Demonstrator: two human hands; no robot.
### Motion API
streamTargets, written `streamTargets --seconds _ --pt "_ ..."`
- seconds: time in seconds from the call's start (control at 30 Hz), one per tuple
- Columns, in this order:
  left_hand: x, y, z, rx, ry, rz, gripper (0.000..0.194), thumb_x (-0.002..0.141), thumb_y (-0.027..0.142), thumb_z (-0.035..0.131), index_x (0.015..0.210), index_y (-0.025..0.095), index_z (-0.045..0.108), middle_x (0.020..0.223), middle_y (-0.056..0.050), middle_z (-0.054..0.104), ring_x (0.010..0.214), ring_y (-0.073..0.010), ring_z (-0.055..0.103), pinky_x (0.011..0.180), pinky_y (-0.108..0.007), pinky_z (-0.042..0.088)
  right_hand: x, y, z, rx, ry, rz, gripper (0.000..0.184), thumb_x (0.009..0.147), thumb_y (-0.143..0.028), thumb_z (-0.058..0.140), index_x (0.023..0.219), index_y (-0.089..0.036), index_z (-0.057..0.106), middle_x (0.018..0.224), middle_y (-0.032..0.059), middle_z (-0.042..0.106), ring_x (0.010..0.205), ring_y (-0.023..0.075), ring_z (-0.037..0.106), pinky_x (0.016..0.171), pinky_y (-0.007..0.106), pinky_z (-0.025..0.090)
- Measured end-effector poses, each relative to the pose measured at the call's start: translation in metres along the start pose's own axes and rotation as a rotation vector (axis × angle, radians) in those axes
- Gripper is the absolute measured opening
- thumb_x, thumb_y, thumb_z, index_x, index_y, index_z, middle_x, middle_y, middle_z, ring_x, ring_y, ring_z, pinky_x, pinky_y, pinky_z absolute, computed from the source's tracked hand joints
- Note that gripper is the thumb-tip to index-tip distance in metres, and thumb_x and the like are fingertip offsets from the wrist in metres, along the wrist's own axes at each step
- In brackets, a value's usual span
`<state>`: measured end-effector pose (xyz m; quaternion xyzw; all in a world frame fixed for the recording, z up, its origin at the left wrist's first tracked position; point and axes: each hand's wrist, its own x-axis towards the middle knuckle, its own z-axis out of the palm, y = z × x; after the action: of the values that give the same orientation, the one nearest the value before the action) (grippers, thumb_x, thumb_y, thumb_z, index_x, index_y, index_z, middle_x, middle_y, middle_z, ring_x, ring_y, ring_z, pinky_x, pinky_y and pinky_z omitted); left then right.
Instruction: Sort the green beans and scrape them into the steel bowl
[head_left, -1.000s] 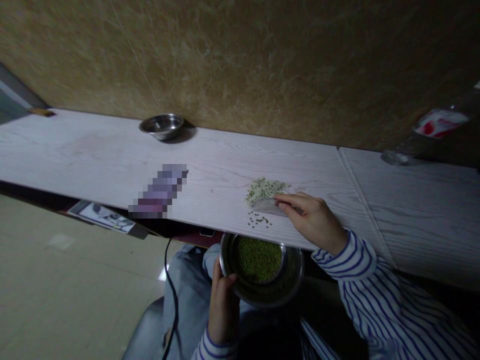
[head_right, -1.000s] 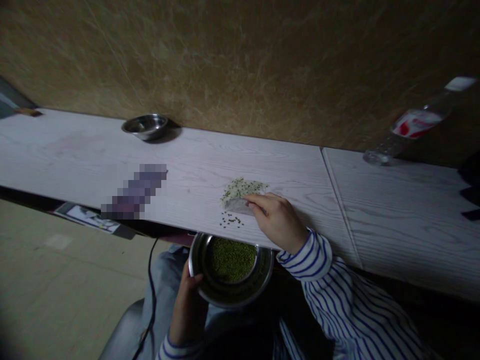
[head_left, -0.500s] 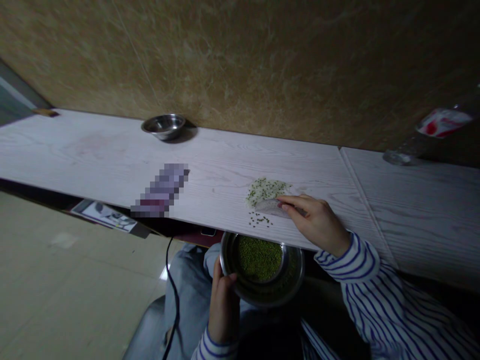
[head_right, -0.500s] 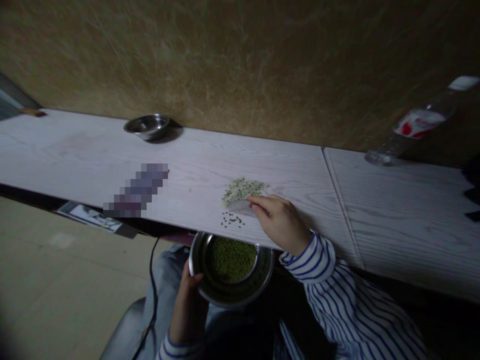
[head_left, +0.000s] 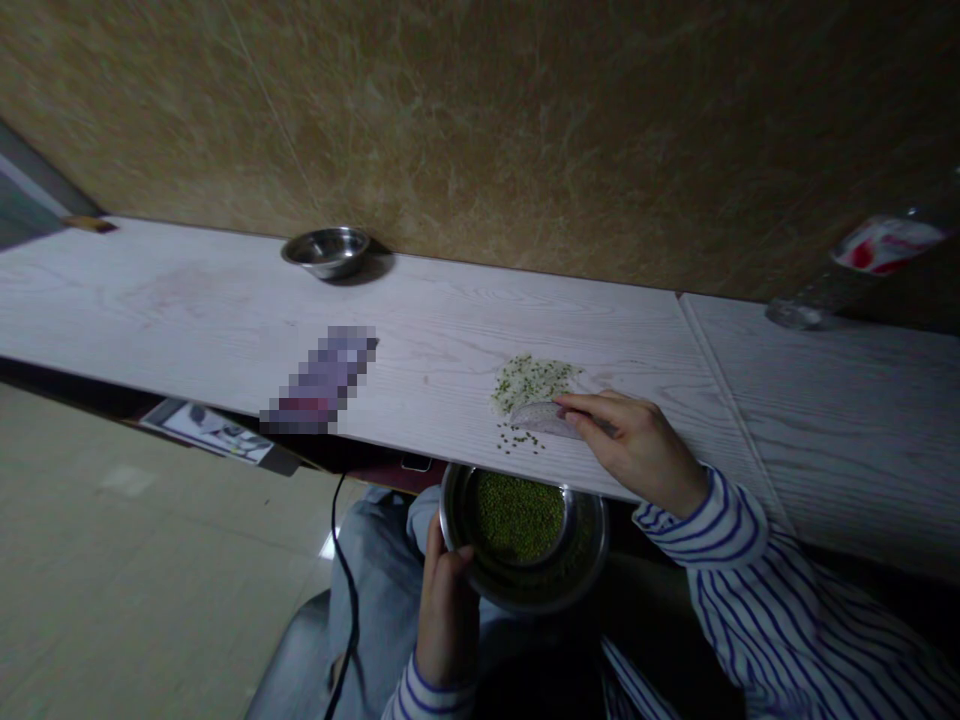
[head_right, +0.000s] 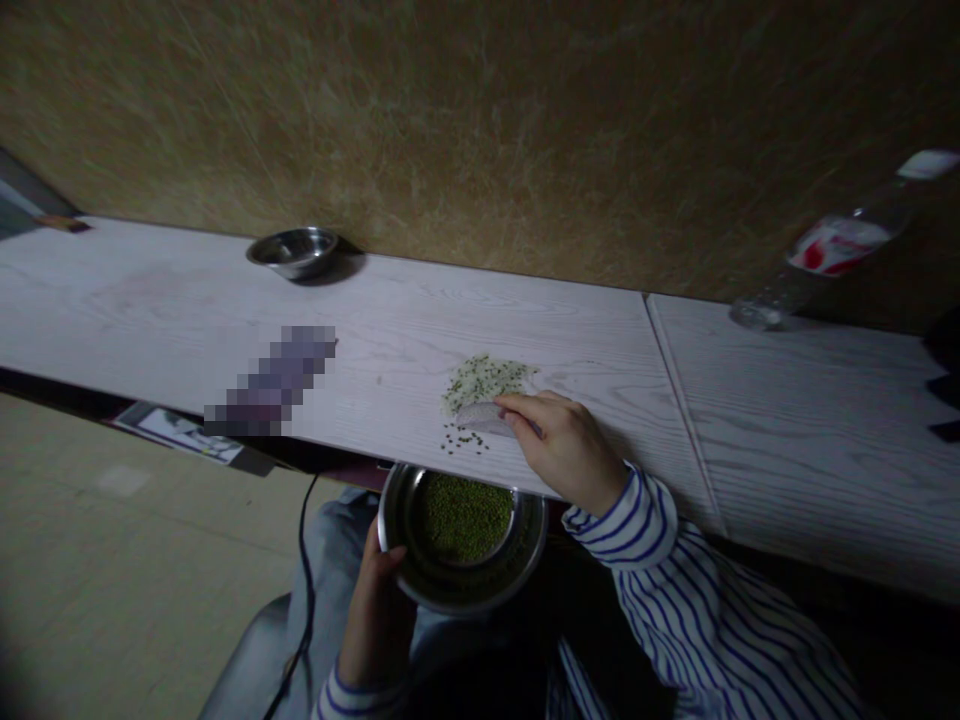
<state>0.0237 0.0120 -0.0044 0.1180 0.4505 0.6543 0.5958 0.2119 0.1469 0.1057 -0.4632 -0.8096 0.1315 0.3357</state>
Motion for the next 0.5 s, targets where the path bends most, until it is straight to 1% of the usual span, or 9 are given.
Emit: streamTargets --seconds 0.13,0.27,0.4,0.5 --pt "0.0002 -0.0005 0.0006 -0.004 0.020 -0.008 0.059 0.074 0.029 0.067 0.132 0.029 0.062 0.128 -0.004 0.067 0.128 -0.0338 0.054 0.108 -0.047 0.039 0.0010 -0.0013 0.0008 0.005 -0.009 -0.014 0.026 0.089 -0.013 0.058 0.106 -0.016 0.078 0.092 0.0080 0.080 0.082 0.0203 0.074 0.077 0.033 0.059" --pt "-0.0007 -0.0020 -0.0012 0.007 0.023 -0.010 0.058 0.076 0.030 0.066 0.134 0.028 0.060 0.131 -0.005 0.065 0.131 -0.0325 0.051 0.111 -0.046 0.037 0.0009 -0.0001 0.0027 0.006 -0.005 -0.020 0.025 0.089 -0.012 0.058 0.104 -0.017 0.078 0.094 0.0077 0.080 0.083 0.0204 0.075 0.078 0.034 0.060" --pt "-0.0009 -0.0025 -0.0014 0.004 0.023 -0.008 0.060 0.075 0.030 0.066 0.135 0.027 0.060 0.131 -0.007 0.066 0.129 -0.0344 0.054 0.111 -0.050 0.037 0.0014 0.0025 0.0048 -0.008 0.026 -0.008 0.024 0.089 -0.012 0.059 0.105 -0.016 0.078 0.096 0.0081 0.080 0.086 0.0204 0.075 0.081 0.034 0.060" --pt "0.0000 -0.0029 -0.0015 0.021 0.023 0.018 0.057 0.075 0.031 0.066 0.132 0.029 0.062 0.129 -0.006 0.067 0.131 -0.0345 0.052 0.114 -0.051 0.034 0.0029 0.0024 0.0070 -0.004 0.023 -0.005 0.025 0.090 -0.012 0.059 0.105 -0.016 0.078 0.098 0.0082 0.080 0.088 0.0201 0.074 0.083 0.034 0.059"
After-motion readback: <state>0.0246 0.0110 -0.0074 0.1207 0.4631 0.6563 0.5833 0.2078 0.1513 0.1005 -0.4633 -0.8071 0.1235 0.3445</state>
